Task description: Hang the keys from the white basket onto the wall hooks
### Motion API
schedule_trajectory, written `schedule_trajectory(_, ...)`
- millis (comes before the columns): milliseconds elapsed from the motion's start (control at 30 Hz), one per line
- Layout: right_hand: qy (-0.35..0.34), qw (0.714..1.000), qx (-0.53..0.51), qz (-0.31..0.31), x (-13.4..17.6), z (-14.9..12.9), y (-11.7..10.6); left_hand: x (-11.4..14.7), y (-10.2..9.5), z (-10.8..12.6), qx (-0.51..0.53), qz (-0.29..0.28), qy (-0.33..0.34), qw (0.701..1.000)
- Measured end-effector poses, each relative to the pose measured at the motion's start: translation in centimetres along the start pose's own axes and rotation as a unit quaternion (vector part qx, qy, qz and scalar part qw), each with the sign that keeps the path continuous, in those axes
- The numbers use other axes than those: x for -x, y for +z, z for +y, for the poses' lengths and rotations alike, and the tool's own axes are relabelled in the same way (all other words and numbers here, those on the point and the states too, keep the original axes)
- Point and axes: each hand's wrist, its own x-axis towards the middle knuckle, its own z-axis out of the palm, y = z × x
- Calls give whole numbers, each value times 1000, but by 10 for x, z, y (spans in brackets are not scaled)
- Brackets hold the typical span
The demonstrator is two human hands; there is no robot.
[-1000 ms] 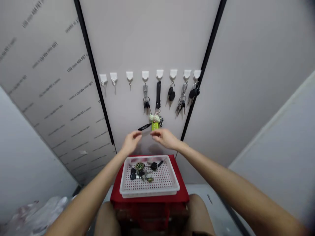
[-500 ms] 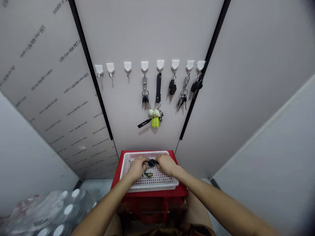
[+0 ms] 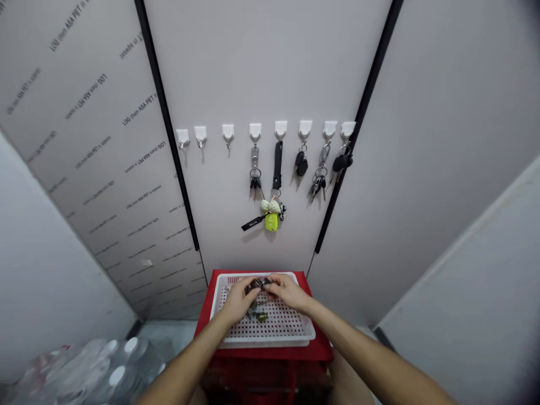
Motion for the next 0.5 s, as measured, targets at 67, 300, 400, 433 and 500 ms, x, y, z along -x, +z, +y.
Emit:
schedule_trajectory(67, -3, 1000, 6, 15, -1, -2, -1, -2, -1, 0, 63, 16, -44, 997)
schedule_trajectory(300, 37, 998, -54, 12, -1, -14, 4, 2, 0, 7, 123, 5, -30, 992)
schedule_trajectory(400, 38, 999, -20, 11, -3, -13, 4, 2, 0, 7, 127, 3, -37, 991)
schedule_trajectory(433, 27, 999, 18, 20, -4, -11, 3, 1, 0, 6, 142, 3, -48, 989)
schedule_trajectory(500, -17, 991, 117, 58, -4, -7, -1, 0, 0, 4, 183, 4, -85, 979)
